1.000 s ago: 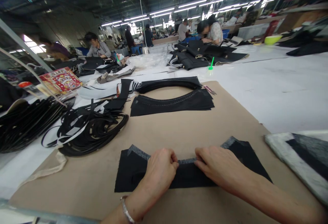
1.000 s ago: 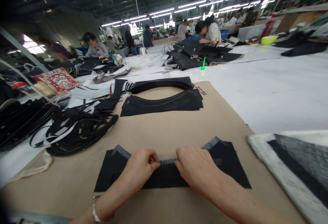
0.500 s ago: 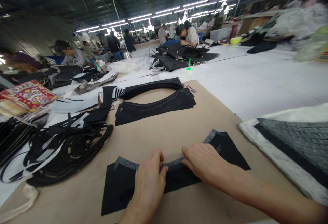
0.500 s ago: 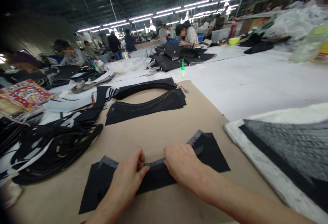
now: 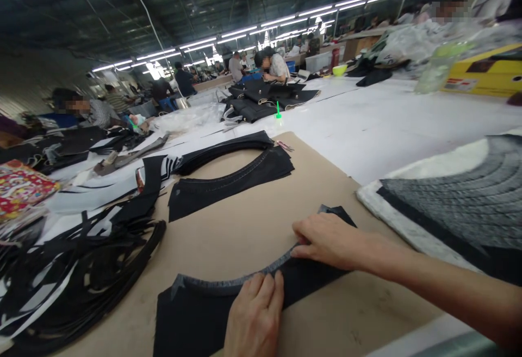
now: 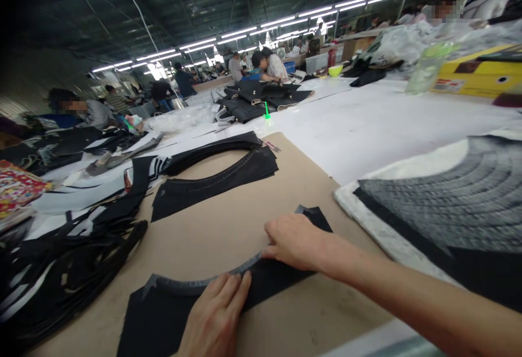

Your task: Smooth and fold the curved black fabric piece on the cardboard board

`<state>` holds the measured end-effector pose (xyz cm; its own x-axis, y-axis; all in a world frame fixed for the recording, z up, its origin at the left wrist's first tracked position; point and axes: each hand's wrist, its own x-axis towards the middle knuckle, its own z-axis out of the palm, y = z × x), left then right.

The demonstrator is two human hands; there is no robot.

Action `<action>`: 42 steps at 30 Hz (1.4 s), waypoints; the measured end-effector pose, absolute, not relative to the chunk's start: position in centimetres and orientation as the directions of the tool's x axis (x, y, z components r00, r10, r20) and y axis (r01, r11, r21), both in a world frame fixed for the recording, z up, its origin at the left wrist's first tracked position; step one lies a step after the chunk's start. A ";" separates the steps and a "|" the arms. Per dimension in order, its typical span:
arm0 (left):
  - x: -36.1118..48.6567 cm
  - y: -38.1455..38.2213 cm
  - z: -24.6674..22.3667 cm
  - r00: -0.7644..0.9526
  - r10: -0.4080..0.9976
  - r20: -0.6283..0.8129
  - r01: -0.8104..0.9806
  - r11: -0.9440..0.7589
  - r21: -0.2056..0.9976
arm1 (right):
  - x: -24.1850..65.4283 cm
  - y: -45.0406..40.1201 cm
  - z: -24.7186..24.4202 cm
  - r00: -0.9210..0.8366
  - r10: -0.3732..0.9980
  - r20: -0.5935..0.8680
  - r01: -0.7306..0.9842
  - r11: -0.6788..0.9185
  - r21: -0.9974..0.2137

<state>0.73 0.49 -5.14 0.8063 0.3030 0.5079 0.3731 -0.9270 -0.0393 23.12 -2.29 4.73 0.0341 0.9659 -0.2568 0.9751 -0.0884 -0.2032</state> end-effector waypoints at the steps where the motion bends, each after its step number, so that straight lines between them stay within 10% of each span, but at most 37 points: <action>1: 0.7 0.4 -5.4 0.805 0.311 0.505 0.385 -0.922 -0.047 | 24.0 -2.2 5.2 0.020 0.960 -0.279 0.972 -0.084 -0.220; 30: 2.3 -0.1 -3.9 0.872 0.390 0.295 0.457 -0.865 -0.206 | 26.0 -1.9 3.5 0.146 0.937 -0.317 0.950 -0.222 -0.218; 42: 2.9 -0.2 -3.9 0.874 0.388 0.292 0.453 -0.867 -0.207 | 29.7 -1.8 3.9 0.106 0.911 -0.399 0.786 -0.323 -0.527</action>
<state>2.94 -0.16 -3.89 0.8744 0.3878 0.2918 0.4534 -0.8670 -0.2065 29.68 -1.83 3.91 0.1060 0.9106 -0.3994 0.7860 -0.3227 -0.5273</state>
